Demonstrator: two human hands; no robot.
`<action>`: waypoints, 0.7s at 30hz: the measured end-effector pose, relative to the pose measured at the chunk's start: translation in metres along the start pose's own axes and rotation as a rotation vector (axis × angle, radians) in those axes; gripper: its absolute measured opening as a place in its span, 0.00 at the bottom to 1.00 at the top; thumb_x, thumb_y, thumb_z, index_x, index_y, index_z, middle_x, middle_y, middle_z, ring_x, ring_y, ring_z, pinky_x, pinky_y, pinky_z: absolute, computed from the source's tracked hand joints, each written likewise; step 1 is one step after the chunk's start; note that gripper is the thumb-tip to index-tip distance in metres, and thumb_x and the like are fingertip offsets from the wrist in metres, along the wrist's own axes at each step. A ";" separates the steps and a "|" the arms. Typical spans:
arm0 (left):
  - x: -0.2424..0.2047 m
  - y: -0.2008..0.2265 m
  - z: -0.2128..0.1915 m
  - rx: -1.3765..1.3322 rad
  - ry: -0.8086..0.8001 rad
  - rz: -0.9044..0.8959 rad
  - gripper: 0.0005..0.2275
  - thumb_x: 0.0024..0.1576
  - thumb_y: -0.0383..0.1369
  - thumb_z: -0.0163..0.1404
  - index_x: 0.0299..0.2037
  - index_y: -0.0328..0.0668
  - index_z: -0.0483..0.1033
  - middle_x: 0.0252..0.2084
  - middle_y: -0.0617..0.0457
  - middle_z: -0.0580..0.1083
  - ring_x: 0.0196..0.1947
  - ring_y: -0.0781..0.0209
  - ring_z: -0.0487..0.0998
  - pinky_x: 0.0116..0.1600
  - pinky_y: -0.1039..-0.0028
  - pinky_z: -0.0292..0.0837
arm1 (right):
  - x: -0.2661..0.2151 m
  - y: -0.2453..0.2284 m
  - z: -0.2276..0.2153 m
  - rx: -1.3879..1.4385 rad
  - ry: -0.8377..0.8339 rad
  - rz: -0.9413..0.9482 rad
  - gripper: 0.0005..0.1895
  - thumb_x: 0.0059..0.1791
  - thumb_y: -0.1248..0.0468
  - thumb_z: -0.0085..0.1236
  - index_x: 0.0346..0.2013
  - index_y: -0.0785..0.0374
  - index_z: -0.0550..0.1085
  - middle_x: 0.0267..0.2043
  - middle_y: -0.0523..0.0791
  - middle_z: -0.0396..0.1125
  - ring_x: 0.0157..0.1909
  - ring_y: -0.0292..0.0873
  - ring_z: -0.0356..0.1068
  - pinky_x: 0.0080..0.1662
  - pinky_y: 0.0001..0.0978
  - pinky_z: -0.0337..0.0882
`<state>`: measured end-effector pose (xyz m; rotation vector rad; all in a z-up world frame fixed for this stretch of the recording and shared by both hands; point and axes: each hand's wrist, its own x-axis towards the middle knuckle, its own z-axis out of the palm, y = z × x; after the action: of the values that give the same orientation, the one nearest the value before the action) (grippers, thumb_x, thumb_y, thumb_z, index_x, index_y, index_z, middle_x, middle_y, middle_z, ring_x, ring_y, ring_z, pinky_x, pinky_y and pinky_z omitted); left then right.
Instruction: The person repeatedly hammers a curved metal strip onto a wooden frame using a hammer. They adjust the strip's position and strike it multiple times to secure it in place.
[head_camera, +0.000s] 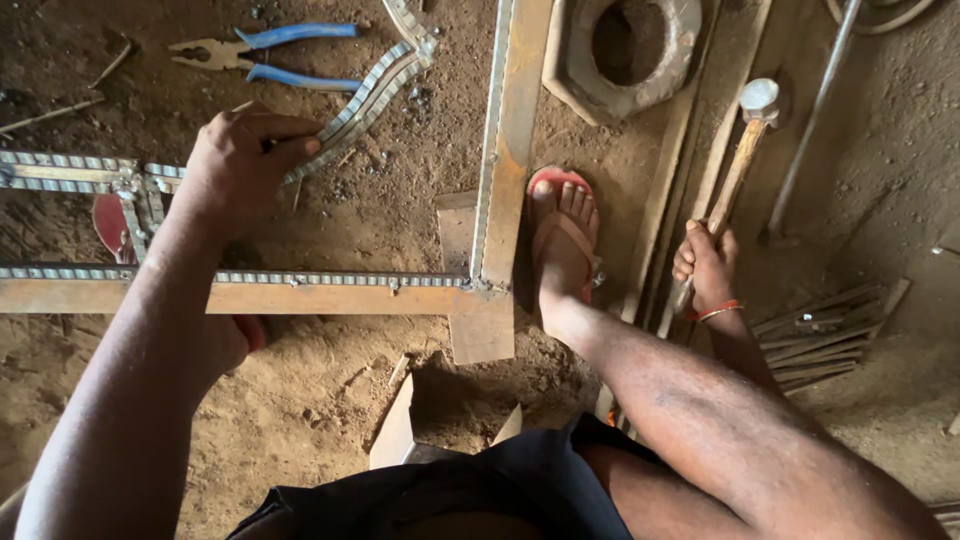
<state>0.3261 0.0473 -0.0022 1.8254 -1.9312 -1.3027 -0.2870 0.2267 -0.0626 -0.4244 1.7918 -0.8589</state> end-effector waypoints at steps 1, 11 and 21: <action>-0.001 0.002 -0.001 -0.003 -0.004 -0.033 0.11 0.62 0.37 0.58 0.53 0.50 0.83 0.45 0.50 0.78 0.40 0.58 0.79 0.47 0.64 0.76 | 0.000 0.000 0.000 0.002 -0.008 -0.004 0.10 0.58 0.58 0.55 0.43 0.53 0.62 0.23 0.37 0.54 0.20 0.31 0.53 0.22 0.25 0.54; 0.000 0.006 -0.008 -0.029 -0.016 -0.006 0.11 0.61 0.37 0.60 0.51 0.50 0.84 0.48 0.48 0.80 0.44 0.57 0.82 0.51 0.65 0.76 | 0.001 -0.001 0.000 -0.001 0.009 0.006 0.08 0.57 0.57 0.55 0.43 0.52 0.64 0.22 0.36 0.54 0.19 0.31 0.53 0.21 0.25 0.54; 0.047 -0.018 -0.016 0.286 -0.236 0.084 0.12 0.55 0.41 0.65 0.48 0.58 0.86 0.43 0.53 0.82 0.41 0.55 0.82 0.48 0.61 0.76 | 0.005 0.004 -0.005 0.011 -0.048 -0.008 0.08 0.59 0.58 0.54 0.39 0.52 0.65 0.22 0.36 0.54 0.19 0.31 0.54 0.22 0.24 0.55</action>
<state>0.3388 0.0015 -0.0244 1.7523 -2.4008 -1.3236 -0.2929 0.2283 -0.0679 -0.4417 1.7415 -0.8573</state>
